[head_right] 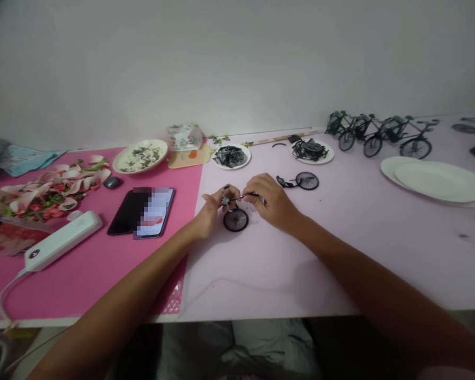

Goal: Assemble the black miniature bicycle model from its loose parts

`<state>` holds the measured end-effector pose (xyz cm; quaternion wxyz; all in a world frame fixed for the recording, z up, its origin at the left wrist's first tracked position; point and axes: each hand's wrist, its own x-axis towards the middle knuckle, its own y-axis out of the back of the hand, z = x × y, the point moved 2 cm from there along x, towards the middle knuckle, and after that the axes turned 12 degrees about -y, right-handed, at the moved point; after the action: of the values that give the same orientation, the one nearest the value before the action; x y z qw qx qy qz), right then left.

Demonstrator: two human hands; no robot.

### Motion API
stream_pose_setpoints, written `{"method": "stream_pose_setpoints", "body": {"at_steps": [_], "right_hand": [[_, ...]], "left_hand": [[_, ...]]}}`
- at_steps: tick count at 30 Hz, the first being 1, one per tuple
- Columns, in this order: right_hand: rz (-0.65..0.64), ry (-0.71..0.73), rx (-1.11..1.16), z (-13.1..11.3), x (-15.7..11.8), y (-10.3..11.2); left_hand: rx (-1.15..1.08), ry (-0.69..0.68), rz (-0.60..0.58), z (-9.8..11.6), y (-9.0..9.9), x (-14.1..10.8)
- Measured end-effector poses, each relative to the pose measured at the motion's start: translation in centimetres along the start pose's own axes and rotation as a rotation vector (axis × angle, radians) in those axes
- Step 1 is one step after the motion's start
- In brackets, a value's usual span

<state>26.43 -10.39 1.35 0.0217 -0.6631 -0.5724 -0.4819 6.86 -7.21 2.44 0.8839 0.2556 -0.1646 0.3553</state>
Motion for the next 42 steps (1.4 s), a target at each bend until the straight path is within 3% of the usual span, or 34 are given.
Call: {"method": "stream_pose_setpoints", "body": {"at_steps": [14,22,27,42], "right_hand": [[0.076,0.040,-0.024,-0.20,-0.11,-0.02],[0.204,0.003,-0.029,-0.66,0.04,0.54],[0.197,0.016,-0.032,-0.70,0.05,0.39],[0.166,0.026,-0.020,-0.36,-0.19,-0.02]], "left_hand": [[-0.033,0.061,-0.016,-0.40,0.50,-0.18],[0.017,0.049,0.068,-1.02,0.92,0.04],[0.134,-0.002,0.034,-0.69,0.87,0.35],[0.204,0.080,-0.003,-0.89,0.90,0.49]]}}
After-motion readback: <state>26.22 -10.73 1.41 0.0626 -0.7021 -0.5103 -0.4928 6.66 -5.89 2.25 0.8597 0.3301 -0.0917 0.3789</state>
